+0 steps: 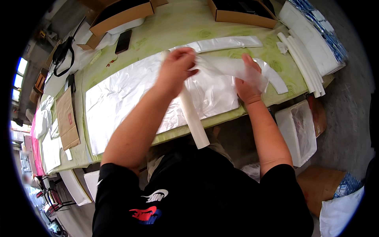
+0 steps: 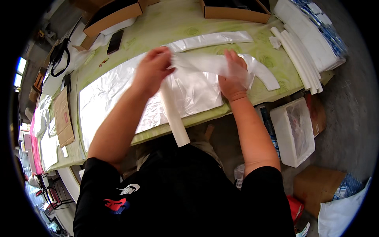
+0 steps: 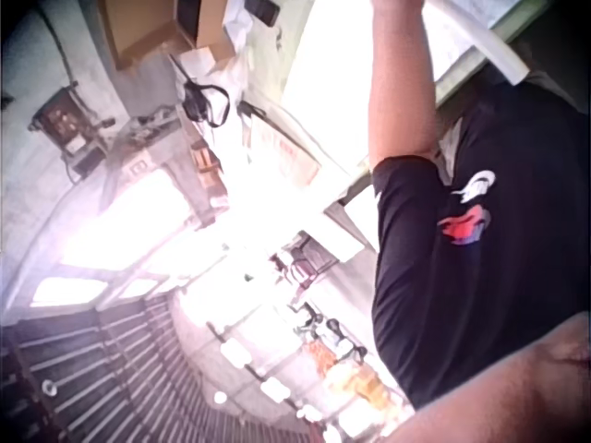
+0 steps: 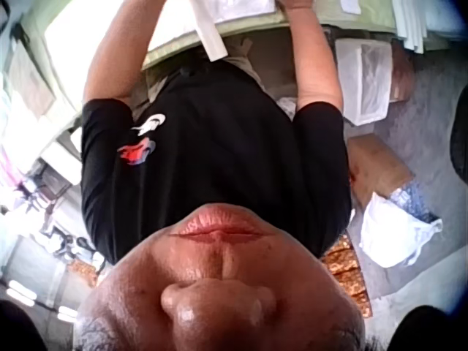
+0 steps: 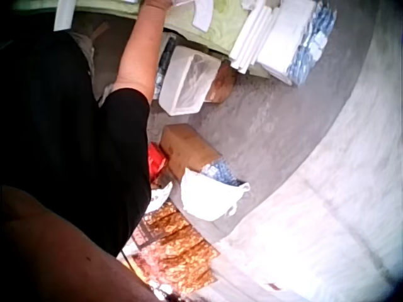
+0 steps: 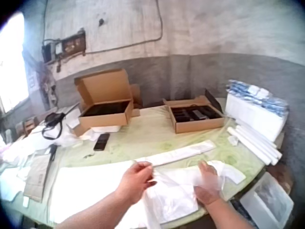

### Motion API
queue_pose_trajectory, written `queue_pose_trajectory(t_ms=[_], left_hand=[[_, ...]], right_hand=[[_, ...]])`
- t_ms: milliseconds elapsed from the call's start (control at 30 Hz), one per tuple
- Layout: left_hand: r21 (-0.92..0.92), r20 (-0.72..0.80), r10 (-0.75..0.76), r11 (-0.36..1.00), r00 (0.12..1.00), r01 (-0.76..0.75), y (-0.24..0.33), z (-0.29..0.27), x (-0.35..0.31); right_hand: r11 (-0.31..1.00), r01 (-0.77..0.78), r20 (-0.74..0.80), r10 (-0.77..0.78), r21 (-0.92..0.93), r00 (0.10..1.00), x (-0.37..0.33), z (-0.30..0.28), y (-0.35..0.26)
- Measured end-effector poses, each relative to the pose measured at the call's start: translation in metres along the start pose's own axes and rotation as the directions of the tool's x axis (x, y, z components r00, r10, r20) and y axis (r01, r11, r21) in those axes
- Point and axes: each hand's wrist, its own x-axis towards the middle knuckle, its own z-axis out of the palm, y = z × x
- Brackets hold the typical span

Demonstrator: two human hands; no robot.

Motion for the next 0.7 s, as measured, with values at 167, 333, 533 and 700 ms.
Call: queue_pose_trajectory(t_ms=[167,333,533,700], left_hand=[[0.088,-0.216,-0.011,0.996,0.976,0.031,0.057,-0.13,-0.038],[0.517,-0.448,-0.065,0.795,0.892,0.318,0.04,-0.194,-0.057],[0.489,-0.419,0.513,0.823,0.749,-0.291,-0.01,-0.197,-0.059],[0.808,0.371,0.262,0.383,0.891,-0.449,-0.019,-0.121,-0.101]], right_hand=[[0.999,0.04,-0.025,-0.04,0.012,0.999,-0.002,0.0,-0.001],[1.0,-0.002,0.025,0.003,-0.03,1.0,-0.004,0.004,0.0],[0.998,-0.003,0.039,0.006,-0.06,0.999,-0.005,0.009,0.006],[0.995,-0.012,0.069,0.019,-0.097,0.997,-0.007,0.005,0.007]])
